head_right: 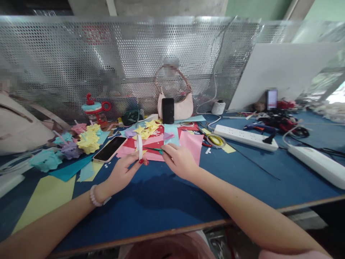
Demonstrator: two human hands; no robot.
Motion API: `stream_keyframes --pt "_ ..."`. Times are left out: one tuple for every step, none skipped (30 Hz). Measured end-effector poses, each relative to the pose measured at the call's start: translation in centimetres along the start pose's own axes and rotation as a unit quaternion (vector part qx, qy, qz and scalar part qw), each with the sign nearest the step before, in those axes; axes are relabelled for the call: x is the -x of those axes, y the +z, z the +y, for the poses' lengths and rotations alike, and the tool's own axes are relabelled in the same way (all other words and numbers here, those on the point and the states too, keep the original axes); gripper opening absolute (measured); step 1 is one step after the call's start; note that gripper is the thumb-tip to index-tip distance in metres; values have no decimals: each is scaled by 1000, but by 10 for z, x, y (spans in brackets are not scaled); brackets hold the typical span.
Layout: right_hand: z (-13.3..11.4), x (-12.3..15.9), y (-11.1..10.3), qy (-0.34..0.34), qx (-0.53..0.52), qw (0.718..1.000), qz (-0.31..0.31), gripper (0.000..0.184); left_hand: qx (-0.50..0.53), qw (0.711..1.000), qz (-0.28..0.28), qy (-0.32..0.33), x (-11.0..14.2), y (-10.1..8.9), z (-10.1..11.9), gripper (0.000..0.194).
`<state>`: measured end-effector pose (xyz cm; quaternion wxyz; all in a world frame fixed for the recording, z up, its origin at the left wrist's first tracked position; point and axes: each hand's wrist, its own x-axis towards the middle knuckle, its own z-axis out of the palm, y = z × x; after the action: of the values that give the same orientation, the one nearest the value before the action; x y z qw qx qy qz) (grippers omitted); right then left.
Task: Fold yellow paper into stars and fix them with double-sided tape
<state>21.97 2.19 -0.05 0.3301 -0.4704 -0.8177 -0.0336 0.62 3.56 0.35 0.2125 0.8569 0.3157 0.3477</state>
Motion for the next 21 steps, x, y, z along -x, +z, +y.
stream_keyframes --pt "0 0 0 -3 -1 1000 2 25 -4 1000 -3 8 0 0 0 24" --pt "-1 0 -1 -6 -2 1000 5 25 -8 1000 -7 18 0 0 0 24" --pt "-2 0 -1 -9 -2 1000 8 25 -14 999 -12 29 0 0 -1 23" --pt "-2 1 -1 -12 -1 1000 11 25 -19 999 -16 40 0 0 -2 22" --pt "-2 1 -1 -13 0 1000 15 25 -26 998 -20 48 0 0 -3 22" --pt "-3 1 -2 -14 2 1000 18 25 -34 998 -23 55 0 1 -4 22" --pt "-3 1 -2 -14 2 1000 21 25 -41 997 -25 61 1 1 -5 22" --pt "-3 0 -2 -15 2 1000 25 24 -46 996 -28 65 1 1 -6 21" --pt "-3 0 -1 -16 2 999 28 24 -49 996 -29 68 1 2 -6 21" --pt "-2 0 -1 -15 1 999 31 24 -50 996 -30 69 2 2 -7 20" --pt "-2 0 -1 -13 0 999 34 23 -51 996 -31 72 2 2 -7 19" --pt "-2 0 -1 -9 0 999 35 23 -53 995 -32 74 2 2 -7 19" --pt "-2 0 -2 -5 0 999 34 23 -55 995 -34 77 2 2 -7 20" --pt "-2 0 -2 -1 -1 999 34 23 -59 994 -36 83 2 1 -6 20" --pt "-1 0 -2 2 -3 999 35 23 -63 993 -39 88 2 1 -6 21" --pt "-2 0 -3 3 -5 999 36 23 -68 992 -42 94 2 1 -6 21" --pt "-2 0 -3 2 -8 999 38 23 -72 991 -44 99 2 1 -6 21" --pt "-2 0 -3 1 -12 999 40 23 -74 991 -44 105 2 1 -6 21" --pt "-2 0 -3 0 -14 999 41 23 -76 990 -43 110 2 1 -6 20" --pt "-2 0 -3 0 -16 999 42 22 -78 989 -41 116 1 0 -6 20" --pt "-2 0 -3 -1 -16 999 43 22 -80 989 -38 122 1 0 -6 20"
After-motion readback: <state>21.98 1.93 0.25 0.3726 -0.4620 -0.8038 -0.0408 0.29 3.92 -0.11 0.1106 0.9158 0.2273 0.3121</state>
